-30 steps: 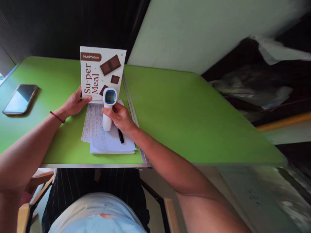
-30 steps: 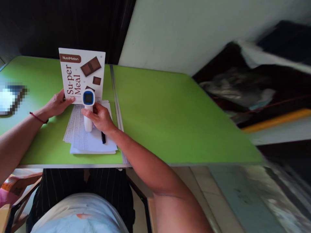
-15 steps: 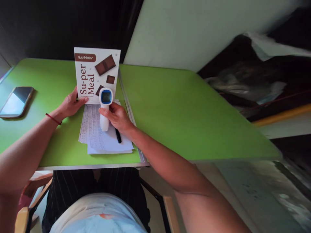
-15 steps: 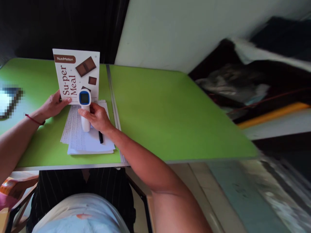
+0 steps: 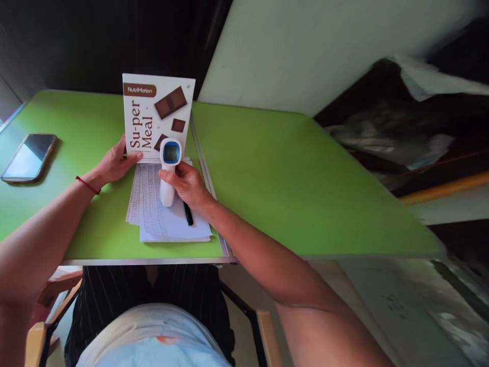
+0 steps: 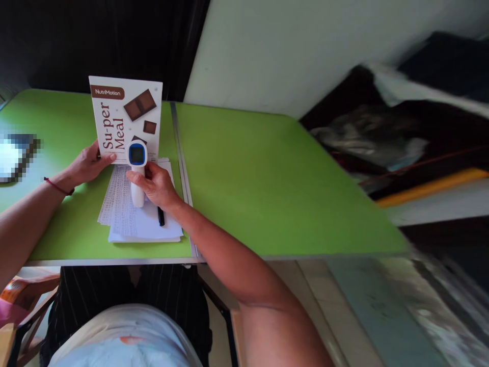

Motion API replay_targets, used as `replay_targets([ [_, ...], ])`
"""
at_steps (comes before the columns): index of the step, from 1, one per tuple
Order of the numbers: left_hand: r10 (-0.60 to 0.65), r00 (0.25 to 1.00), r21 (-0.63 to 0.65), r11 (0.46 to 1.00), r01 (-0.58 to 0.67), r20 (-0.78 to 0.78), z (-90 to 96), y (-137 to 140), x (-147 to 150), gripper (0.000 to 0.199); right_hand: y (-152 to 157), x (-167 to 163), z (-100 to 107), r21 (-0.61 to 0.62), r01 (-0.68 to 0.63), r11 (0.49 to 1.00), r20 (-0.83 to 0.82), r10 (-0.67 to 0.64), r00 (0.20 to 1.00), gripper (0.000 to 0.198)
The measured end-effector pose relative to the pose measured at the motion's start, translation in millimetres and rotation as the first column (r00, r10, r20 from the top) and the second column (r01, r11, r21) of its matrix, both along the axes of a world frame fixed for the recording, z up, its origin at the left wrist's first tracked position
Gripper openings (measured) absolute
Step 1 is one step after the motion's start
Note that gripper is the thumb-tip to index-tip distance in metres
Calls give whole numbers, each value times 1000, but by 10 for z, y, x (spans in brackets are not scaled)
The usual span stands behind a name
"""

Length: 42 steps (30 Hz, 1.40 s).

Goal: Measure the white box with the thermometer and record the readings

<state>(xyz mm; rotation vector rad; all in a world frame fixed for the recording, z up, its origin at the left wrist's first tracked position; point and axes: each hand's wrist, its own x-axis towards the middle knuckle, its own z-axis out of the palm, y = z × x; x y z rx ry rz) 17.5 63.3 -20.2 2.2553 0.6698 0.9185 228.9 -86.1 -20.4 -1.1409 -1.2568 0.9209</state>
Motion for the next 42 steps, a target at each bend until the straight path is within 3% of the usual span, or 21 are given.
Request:
replay_targets([
  [19,-11,1000,-53,999,12,15,36,-32,17,81,-1,2,16,-26,16,1000,2,-16,1000,54],
  [29,0,1000,-15,1000,1,22,-11,5,15,80,-25,-12,42,-25,18,1000,27,-17,999,55],
  [42,-21,999,-81,996,24,37,26,-19,-7,75,-5,0,50,-29,45,999,-11,-46,999,53],
])
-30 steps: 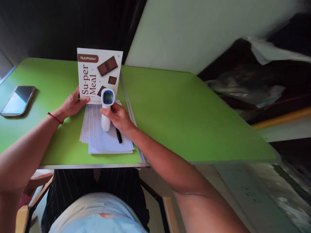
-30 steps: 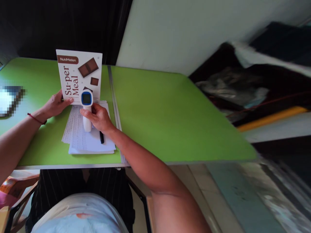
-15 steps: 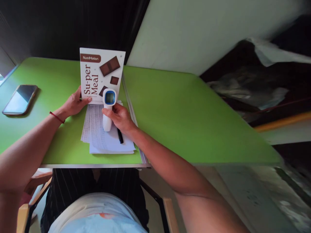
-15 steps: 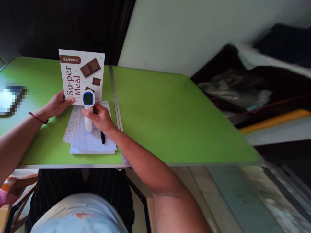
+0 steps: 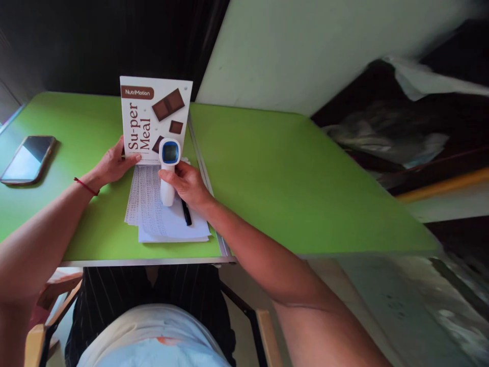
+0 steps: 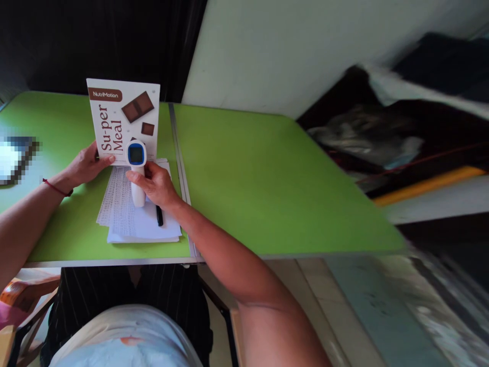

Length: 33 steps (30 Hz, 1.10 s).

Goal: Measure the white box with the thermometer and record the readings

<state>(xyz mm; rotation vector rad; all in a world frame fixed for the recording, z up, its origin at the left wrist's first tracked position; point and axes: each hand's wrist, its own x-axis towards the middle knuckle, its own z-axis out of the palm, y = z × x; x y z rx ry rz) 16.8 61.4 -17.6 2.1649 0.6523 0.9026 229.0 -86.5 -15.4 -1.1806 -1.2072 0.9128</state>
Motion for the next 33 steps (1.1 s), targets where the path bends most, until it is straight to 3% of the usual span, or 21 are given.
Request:
replay_targets([
  [33,16,1000,-4,1000,-16,3,3,4,12,77,-16,0,36,-9,-17,1000,10,17,1000,54],
])
